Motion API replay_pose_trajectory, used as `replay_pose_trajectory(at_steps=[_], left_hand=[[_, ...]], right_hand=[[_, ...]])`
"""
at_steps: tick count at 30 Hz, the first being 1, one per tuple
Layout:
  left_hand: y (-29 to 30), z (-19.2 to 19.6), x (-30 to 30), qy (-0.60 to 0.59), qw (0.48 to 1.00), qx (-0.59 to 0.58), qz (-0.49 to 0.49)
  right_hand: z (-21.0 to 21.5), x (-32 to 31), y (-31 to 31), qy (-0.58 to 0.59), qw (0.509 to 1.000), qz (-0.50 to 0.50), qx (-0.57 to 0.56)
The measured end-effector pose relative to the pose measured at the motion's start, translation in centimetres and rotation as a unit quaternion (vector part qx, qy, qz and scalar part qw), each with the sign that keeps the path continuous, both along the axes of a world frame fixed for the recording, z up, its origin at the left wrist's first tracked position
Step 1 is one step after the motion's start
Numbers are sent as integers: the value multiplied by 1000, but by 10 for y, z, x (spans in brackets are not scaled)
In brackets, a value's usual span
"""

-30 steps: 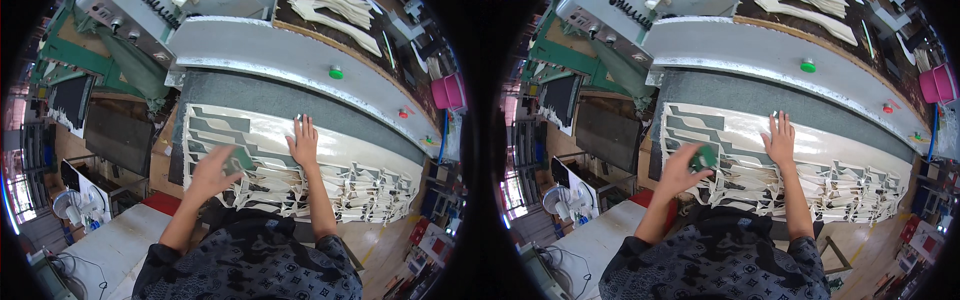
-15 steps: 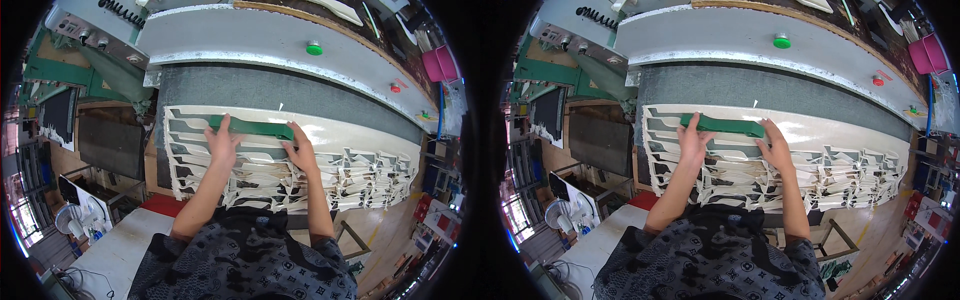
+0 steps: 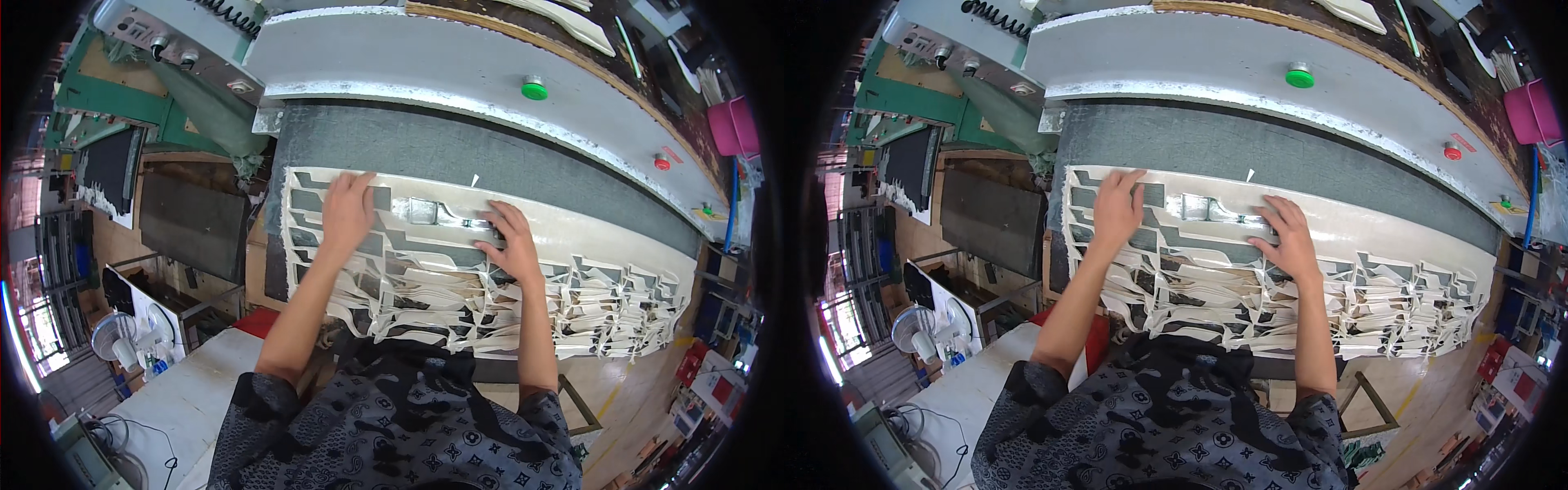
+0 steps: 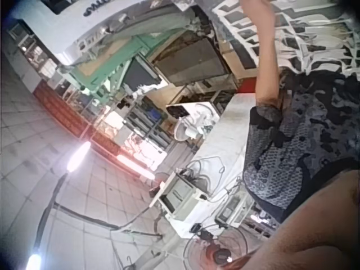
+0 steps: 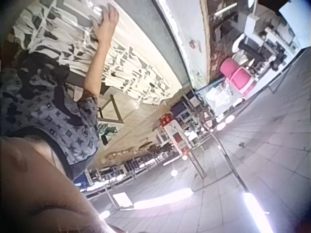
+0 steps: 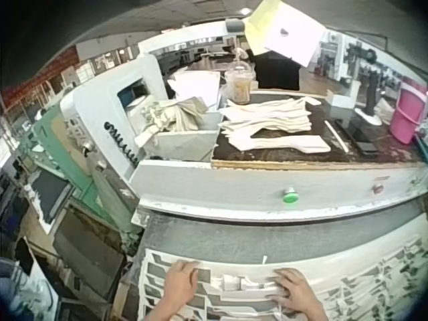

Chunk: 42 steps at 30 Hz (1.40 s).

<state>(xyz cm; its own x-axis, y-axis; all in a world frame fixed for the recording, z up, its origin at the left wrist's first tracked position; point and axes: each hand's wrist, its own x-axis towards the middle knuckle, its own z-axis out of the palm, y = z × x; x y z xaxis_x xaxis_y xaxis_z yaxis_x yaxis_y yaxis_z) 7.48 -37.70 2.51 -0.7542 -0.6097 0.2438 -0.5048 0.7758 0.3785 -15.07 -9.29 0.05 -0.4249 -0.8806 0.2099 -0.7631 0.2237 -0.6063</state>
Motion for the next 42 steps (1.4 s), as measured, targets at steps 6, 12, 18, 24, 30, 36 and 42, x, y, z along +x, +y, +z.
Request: replay_pose_trajectory(at_steps=[6, 12, 18, 24, 30, 36, 42], left_hand=[[-52, -13, -28, -50, 959, 3, -278], [-53, -16, -28, -81, 949, -42, -302], [6, -28, -35, -53, 941, 30, -332], [-2, -24, -12, -41, 939, 60, -336], [15, -42, -13, 47, 956, 200, -210], [25, -42, 0, 62, 967, 154, -193], [42, -57, 21, 125, 964, 218, -86]], right_hand=[[5, -47, -20, -68, 996, -29, -45], [-4, -68, -25, -15, 995, 10, 99], [-10, -66, -8, 182, 977, 90, 69], [-10, -71, 20, 196, 966, 118, 117], [-2, -37, 31, -8, 998, 58, 32], [-25, 10, 31, -63, 997, -32, 29], [-25, 35, 10, -85, 992, -90, -6]])
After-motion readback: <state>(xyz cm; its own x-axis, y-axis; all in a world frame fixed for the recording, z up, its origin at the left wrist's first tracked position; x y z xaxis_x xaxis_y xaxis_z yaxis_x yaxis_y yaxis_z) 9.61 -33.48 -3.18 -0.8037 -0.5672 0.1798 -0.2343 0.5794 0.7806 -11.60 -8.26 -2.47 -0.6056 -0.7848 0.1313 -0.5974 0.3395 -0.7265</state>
